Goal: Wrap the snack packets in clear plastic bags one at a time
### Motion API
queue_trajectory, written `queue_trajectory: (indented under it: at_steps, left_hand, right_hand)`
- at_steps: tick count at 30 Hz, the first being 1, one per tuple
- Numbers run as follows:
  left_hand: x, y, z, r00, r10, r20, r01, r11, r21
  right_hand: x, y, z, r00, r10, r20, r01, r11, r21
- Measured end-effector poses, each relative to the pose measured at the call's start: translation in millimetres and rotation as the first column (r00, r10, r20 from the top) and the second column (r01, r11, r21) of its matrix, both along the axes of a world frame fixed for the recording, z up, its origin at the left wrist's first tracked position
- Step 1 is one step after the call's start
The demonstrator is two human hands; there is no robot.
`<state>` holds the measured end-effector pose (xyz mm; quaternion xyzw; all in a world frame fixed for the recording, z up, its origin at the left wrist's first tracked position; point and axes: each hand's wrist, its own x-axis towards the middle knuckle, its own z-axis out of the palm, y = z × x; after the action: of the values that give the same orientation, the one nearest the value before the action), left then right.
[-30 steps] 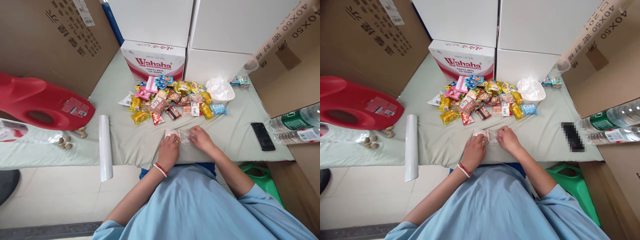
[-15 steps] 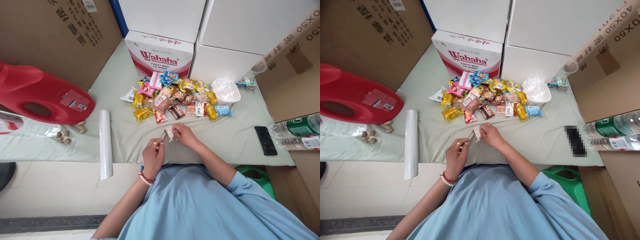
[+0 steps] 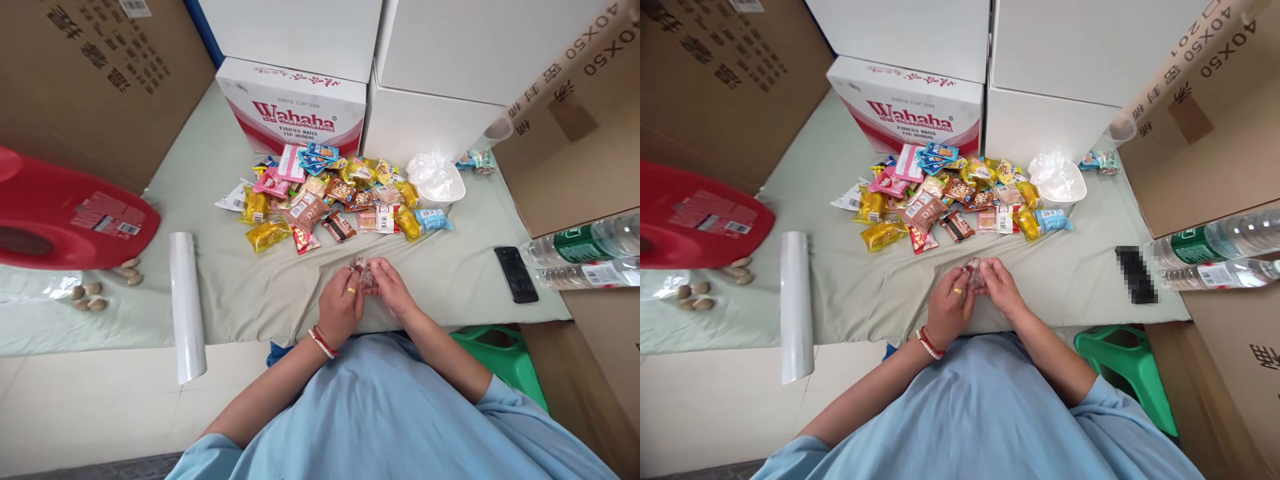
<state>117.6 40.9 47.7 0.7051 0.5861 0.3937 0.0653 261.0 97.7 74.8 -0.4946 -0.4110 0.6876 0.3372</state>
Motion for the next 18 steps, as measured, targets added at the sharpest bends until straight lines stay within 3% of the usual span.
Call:
queue_trajectory:
  at_steps: [2,5,8,10,12,13,16,18]
  left_hand:
    - [10,-3,-0.9,0.982,-0.180,-0.050,0.181,0.983,0.017]
    - [20,-3,0.5,0.885,-0.459,-0.084,0.456,0.889,-0.050]
    - [15,0,6.4,0.816,-0.577,-0.017,0.575,0.815,-0.067]
    - [-2,0,9.3,0.835,-0.549,0.028,0.550,0.834,-0.047]
    - [-29,-4,7.6,0.896,-0.445,0.011,0.445,0.895,-0.044]
    - [-45,-7,4.6,0.922,-0.386,-0.011,0.385,0.922,-0.042]
    - [-99,-19,-11.2,0.975,-0.157,-0.159,0.150,0.987,-0.056]
    - [-129,-29,-26.3,0.969,-0.077,-0.233,0.066,0.996,-0.054]
  right_hand:
    - [14,-3,-4.5,0.999,0.001,0.046,-0.002,1.000,0.012]
    - [29,-5,-14.1,0.983,0.027,0.180,-0.046,0.994,0.103]
    - [42,-4,-17.4,0.979,0.031,0.203,-0.055,0.992,0.113]
    - [59,5,-16.0,0.988,-0.024,0.151,0.015,0.998,0.065]
    - [87,25,-13.3,0.975,-0.201,0.098,0.195,0.979,0.065]
    - [107,40,-11.5,0.942,-0.327,0.079,0.319,0.942,0.101]
    - [176,102,-5.6,0.735,-0.676,0.043,0.647,0.720,0.251]
    - [218,152,-3.7,0.587,-0.803,0.098,0.762,0.590,0.267]
